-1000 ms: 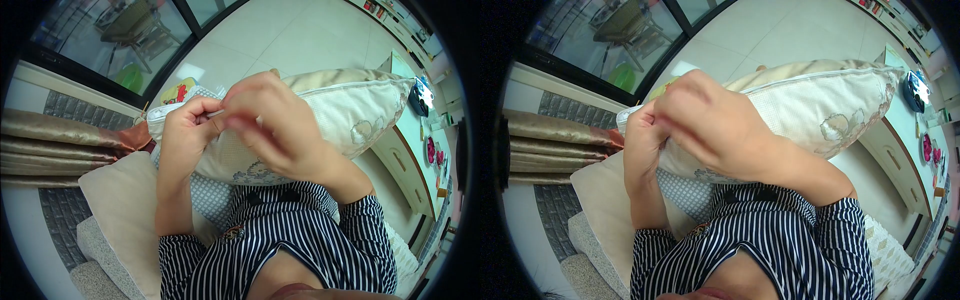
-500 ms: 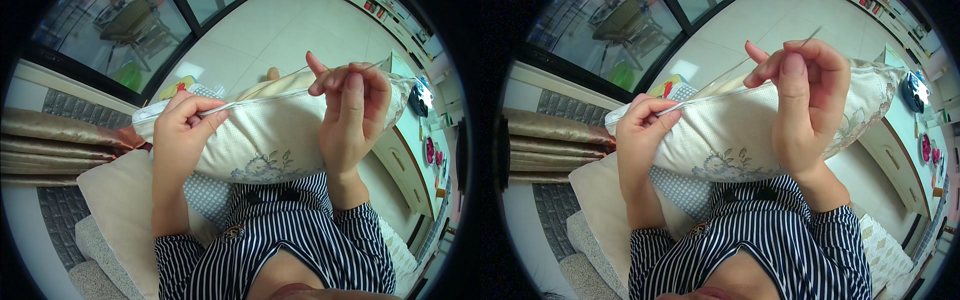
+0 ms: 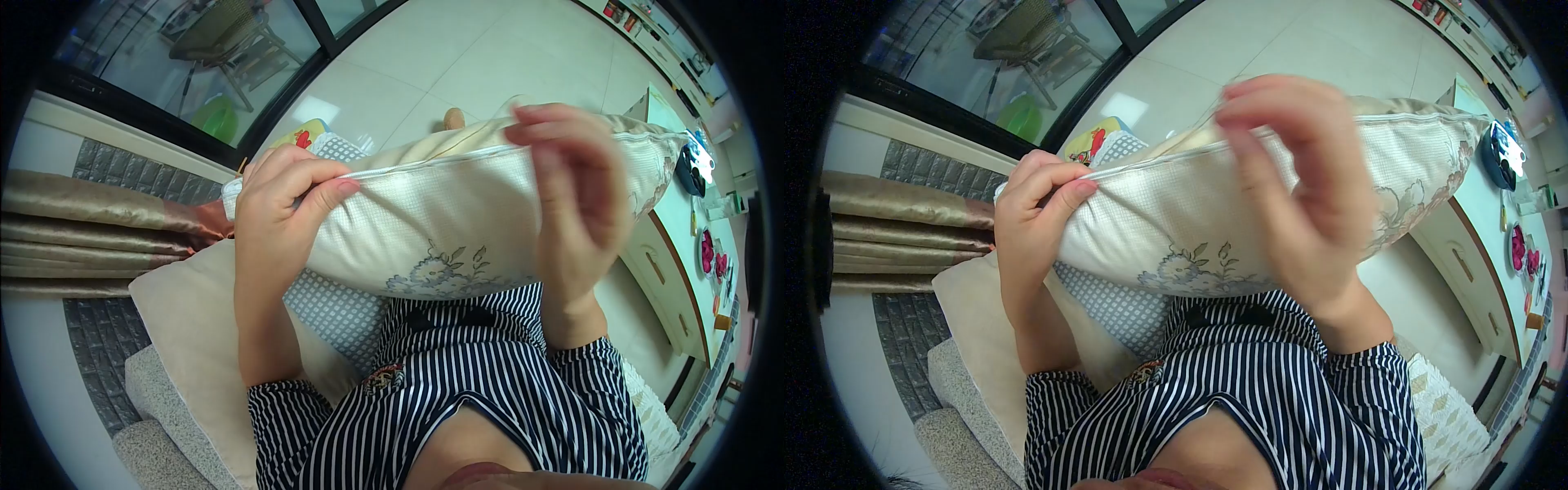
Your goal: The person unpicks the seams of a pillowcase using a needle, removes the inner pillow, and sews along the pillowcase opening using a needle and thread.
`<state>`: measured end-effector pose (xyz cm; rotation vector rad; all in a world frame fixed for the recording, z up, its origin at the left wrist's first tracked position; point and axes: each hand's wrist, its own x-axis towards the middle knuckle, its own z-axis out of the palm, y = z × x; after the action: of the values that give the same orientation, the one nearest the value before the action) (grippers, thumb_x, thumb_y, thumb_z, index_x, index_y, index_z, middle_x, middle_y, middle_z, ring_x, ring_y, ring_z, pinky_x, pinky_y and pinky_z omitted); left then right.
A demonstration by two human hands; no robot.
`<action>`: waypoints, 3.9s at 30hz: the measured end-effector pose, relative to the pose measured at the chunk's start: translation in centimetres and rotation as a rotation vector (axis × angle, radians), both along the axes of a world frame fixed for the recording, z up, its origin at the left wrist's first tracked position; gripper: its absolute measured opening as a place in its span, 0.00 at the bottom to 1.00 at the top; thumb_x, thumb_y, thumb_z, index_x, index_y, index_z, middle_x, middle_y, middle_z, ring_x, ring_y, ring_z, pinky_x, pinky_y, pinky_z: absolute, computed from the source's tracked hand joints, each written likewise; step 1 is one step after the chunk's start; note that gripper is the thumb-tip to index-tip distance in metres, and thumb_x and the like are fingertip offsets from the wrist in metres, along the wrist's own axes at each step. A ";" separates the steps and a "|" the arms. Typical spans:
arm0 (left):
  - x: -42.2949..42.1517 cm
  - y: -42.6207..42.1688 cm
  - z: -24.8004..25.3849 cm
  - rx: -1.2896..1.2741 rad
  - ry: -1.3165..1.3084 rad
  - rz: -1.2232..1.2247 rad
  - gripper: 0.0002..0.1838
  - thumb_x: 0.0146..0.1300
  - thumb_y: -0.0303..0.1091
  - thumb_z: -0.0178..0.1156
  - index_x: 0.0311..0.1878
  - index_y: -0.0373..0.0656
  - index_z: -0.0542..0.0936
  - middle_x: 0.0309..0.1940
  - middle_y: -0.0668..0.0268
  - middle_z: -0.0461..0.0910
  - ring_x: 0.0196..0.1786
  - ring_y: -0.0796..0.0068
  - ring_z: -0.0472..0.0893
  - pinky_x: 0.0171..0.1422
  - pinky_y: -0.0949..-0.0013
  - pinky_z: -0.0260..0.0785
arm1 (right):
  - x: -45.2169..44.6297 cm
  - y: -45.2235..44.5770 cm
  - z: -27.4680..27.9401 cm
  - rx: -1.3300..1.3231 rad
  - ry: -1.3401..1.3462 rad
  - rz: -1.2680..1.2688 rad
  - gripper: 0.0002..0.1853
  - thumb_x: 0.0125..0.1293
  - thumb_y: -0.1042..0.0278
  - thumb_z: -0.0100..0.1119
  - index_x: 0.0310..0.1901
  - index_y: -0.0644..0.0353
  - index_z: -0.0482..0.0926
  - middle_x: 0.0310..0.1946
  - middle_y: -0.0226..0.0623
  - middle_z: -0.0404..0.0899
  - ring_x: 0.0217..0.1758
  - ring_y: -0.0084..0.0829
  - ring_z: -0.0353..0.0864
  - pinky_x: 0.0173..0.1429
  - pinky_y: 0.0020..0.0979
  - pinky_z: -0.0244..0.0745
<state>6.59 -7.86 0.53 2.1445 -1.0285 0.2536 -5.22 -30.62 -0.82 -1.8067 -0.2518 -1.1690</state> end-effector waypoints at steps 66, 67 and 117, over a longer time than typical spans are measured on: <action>2.4 1.2 -0.2 -0.120 0.998 -0.335 0.09 0.71 0.27 0.59 0.50 0.35 0.82 0.41 0.74 0.79 0.45 0.86 0.74 0.51 0.79 0.67 | 3.0 2.3 -0.7 -0.214 0.477 0.176 0.07 0.60 0.75 0.68 0.41 0.57 0.86 0.32 0.37 0.77 0.33 0.36 0.80 0.39 0.34 0.76; 2.6 1.3 -0.3 -0.124 1.027 -0.352 0.09 0.71 0.27 0.59 0.50 0.35 0.82 0.41 0.74 0.79 0.45 0.86 0.74 0.52 0.79 0.67 | 3.0 2.2 -0.7 -0.213 0.477 0.176 0.07 0.60 0.75 0.68 0.41 0.57 0.86 0.32 0.37 0.77 0.33 0.36 0.80 0.39 0.34 0.76; 1.4 3.4 0.1 0.194 -0.426 -0.039 0.11 0.62 0.37 0.69 0.36 0.39 0.82 0.32 0.62 0.80 0.39 0.59 0.78 0.50 0.62 0.68 | 0.2 -0.9 -0.4 0.648 -0.181 0.562 0.12 0.82 0.68 0.42 0.55 0.62 0.74 0.29 0.30 0.68 0.28 0.24 0.72 0.61 0.52 0.84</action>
<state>7.97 -4.46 0.65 2.2950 -1.3809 0.6352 -5.02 -31.50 -1.26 -0.9748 -0.4007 -0.8678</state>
